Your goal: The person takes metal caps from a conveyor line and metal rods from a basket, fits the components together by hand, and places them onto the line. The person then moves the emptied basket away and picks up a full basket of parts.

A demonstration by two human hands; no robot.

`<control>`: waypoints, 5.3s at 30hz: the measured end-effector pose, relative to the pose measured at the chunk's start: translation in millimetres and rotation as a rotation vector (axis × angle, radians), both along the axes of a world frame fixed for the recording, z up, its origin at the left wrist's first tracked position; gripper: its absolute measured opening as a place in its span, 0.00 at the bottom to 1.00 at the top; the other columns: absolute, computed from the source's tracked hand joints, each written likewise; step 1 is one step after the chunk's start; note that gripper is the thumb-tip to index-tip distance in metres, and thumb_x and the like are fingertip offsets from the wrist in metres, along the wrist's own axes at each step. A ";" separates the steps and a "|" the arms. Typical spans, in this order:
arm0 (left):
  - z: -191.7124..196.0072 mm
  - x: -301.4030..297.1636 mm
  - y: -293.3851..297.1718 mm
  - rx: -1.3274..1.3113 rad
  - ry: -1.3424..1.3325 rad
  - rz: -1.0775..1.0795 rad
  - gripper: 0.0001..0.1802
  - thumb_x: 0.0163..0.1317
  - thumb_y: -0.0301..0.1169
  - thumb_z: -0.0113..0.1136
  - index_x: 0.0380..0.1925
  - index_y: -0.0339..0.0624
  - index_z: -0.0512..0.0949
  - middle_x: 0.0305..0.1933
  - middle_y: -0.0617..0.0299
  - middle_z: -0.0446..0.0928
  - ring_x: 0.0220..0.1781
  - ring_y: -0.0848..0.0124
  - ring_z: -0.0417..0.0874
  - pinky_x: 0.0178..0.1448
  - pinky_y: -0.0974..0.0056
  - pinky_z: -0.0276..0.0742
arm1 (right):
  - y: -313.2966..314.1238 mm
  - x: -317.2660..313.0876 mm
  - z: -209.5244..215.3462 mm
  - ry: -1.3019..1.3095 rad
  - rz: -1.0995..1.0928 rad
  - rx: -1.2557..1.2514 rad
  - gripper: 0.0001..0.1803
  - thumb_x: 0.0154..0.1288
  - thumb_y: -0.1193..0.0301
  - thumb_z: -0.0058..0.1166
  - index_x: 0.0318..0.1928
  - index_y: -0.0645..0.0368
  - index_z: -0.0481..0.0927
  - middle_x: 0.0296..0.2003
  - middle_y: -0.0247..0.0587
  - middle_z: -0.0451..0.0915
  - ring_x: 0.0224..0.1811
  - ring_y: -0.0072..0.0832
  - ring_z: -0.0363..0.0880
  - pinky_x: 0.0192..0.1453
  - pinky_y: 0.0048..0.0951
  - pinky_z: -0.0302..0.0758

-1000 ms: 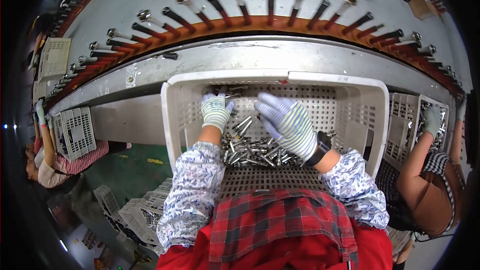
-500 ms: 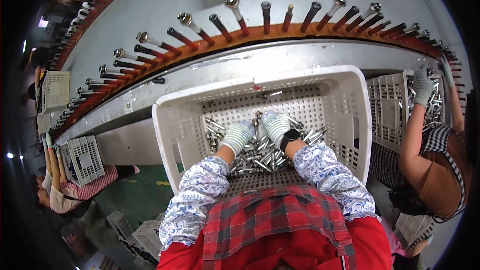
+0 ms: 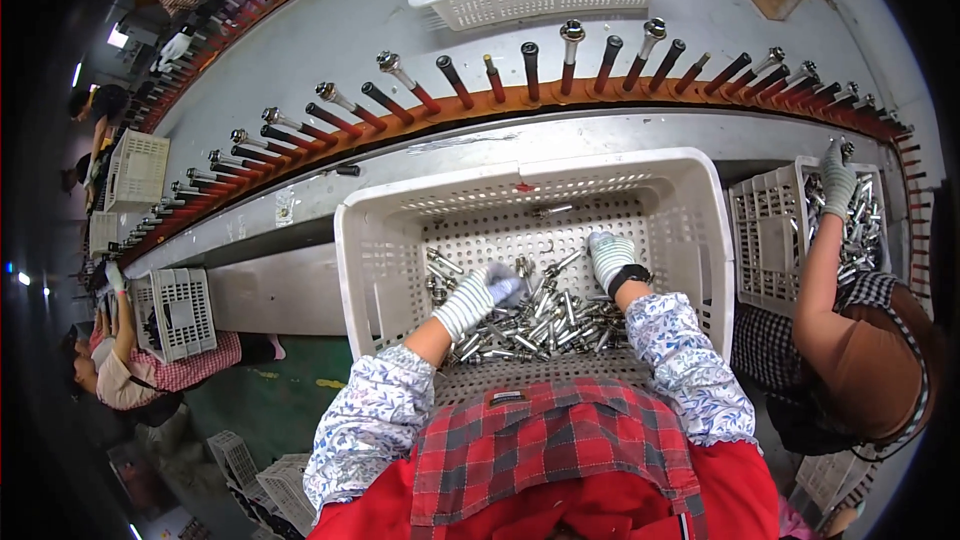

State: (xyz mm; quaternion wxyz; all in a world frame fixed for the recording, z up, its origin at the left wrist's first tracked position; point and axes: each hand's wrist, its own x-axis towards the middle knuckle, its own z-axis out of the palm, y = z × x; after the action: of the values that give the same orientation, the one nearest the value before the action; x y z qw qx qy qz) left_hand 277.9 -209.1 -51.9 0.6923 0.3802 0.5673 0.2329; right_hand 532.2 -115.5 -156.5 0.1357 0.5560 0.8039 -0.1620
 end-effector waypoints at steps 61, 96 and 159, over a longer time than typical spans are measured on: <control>37.1 -135.3 206.9 0.778 0.402 0.740 0.23 0.62 0.33 0.54 0.56 0.36 0.66 0.57 0.57 0.69 0.57 0.68 0.67 0.63 0.67 0.57 | 224.6 -55.0 177.7 1.163 -0.360 0.648 0.13 0.60 0.65 0.55 0.35 0.63 0.73 0.28 0.47 0.74 0.32 0.34 0.72 0.37 0.33 0.69; -150.3 -103.8 15.4 0.156 0.626 0.819 0.31 0.54 0.33 0.62 0.56 0.35 0.63 0.53 0.49 0.72 0.47 0.62 0.76 0.49 0.61 0.73 | 19.1 -42.6 -10.3 0.219 0.472 0.050 0.09 0.58 0.73 0.43 0.38 0.59 0.74 0.39 0.47 0.75 0.41 0.36 0.77 0.42 0.35 0.75; 54.6 -7.5 272.1 1.080 0.217 0.416 0.09 0.62 0.21 0.49 0.41 0.35 0.76 0.45 0.57 0.78 0.50 0.70 0.76 0.61 0.65 0.67 | 248.5 76.8 167.3 1.389 -0.565 0.316 0.10 0.66 0.69 0.47 0.45 0.58 0.74 0.38 0.38 0.79 0.28 0.23 0.77 0.29 0.22 0.73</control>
State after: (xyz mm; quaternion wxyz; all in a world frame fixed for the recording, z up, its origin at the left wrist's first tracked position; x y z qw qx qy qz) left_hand 270.3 63.0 2.7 0.2783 0.5813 0.4987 0.5796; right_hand 609.0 133.0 10.8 -0.5285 0.5238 0.5455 -0.3858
